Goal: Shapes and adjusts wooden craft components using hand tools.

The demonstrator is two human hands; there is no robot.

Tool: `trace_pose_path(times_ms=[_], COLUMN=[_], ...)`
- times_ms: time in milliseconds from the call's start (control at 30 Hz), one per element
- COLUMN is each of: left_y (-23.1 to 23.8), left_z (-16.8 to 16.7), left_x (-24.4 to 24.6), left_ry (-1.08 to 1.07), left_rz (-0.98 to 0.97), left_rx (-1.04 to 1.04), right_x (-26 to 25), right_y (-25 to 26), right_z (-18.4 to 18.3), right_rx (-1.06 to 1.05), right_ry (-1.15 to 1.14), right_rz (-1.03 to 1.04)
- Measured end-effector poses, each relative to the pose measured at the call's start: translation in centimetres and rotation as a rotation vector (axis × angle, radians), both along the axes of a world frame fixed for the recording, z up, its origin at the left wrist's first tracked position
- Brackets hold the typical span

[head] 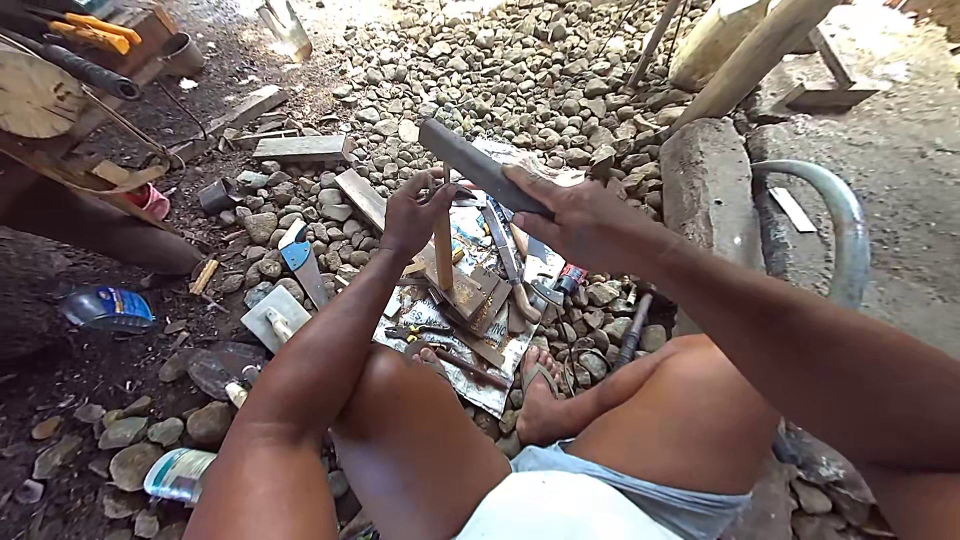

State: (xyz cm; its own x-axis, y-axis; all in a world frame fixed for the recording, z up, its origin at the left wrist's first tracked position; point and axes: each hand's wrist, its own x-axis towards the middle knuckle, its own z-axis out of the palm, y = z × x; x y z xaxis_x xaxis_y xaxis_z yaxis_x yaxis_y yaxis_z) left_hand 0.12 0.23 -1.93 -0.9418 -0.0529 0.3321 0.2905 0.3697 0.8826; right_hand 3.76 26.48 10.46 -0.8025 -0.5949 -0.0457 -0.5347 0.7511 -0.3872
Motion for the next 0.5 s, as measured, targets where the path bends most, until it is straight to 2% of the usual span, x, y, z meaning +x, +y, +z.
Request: trace_pose_path(times_ms=[233,367,433,467,500], left_y=[0.4,0.0,0.0,0.0,0.0], left_z=[0.6,0.0,0.0,0.1,0.1], left_x=[0.3,0.2,0.3,0.4,0.4], left_ry=[-0.046,0.005,0.015,0.014,0.017], left_rz=[-0.056,-0.051,-0.046,-0.046,-0.046], left_rx=[0.091,0.053,0.059,0.061,0.066], right_x=[0.3,1.7,2.0,1.9,1.7], right_y=[0.2,-0.3,-0.8,-0.9,-0.8], right_z=[1.6,3.5,3.3,2.6,1.9], right_rx=[0.041,-0.332,-0.475,-0.464,-0.36], right_ry=[-0.029,0.231,0.294,0.278,0.225], right_rz=[-0.019,-0.116,-0.146,-0.125,-0.079])
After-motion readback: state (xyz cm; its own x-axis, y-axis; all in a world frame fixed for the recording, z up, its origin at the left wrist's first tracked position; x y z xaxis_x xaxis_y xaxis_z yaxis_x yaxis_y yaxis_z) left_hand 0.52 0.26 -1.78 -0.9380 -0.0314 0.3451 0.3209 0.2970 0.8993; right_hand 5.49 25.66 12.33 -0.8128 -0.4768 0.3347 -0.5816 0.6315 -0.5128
